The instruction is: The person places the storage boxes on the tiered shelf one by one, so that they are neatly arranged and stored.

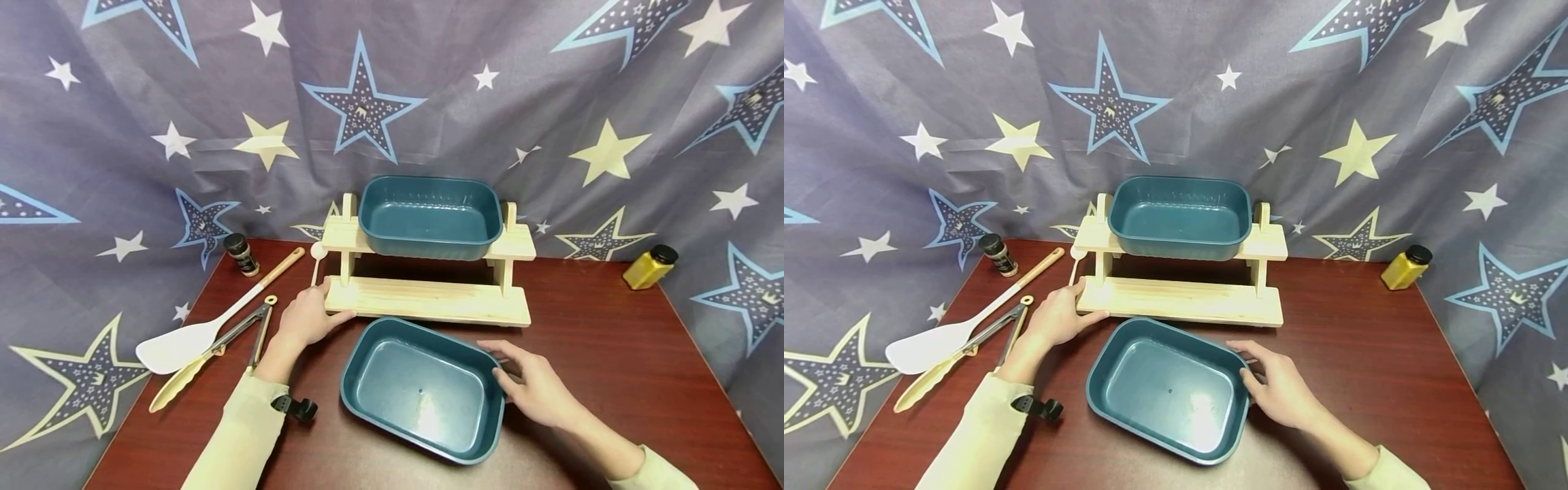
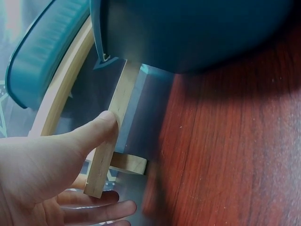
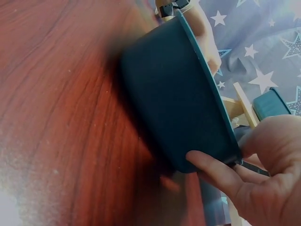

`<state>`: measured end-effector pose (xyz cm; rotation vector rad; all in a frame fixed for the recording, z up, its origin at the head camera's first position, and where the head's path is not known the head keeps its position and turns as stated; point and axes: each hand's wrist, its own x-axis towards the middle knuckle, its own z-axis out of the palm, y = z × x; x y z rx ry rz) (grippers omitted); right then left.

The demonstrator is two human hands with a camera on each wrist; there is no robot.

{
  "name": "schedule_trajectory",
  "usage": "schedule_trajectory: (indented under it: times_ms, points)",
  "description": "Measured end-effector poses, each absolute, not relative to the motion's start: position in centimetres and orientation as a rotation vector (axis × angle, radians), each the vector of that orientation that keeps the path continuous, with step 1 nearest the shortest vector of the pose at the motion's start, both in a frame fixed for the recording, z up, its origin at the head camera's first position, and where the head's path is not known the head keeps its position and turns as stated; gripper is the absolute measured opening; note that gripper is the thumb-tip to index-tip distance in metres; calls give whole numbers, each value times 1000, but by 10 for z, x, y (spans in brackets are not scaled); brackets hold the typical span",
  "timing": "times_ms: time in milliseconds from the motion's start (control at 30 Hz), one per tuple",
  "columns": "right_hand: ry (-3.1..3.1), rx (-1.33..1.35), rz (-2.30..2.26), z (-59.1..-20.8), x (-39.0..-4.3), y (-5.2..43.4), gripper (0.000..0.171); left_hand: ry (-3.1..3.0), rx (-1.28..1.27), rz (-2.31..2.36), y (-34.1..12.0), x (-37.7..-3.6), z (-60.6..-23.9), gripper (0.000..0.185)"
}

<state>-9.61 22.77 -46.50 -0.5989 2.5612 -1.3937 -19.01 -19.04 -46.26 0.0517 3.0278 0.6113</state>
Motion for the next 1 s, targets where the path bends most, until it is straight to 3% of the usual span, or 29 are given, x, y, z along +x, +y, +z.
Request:
schedule_trajectory:
  times_ms: [567,1000]
  points:
    - [2618,-529,-1284,-424,-120,242,46,3036,49,580,-191,-190,-463,103]
    - [2692,-453,-1332,-406,-165,249,44,3046,58,590,-191,-190,-463,103]
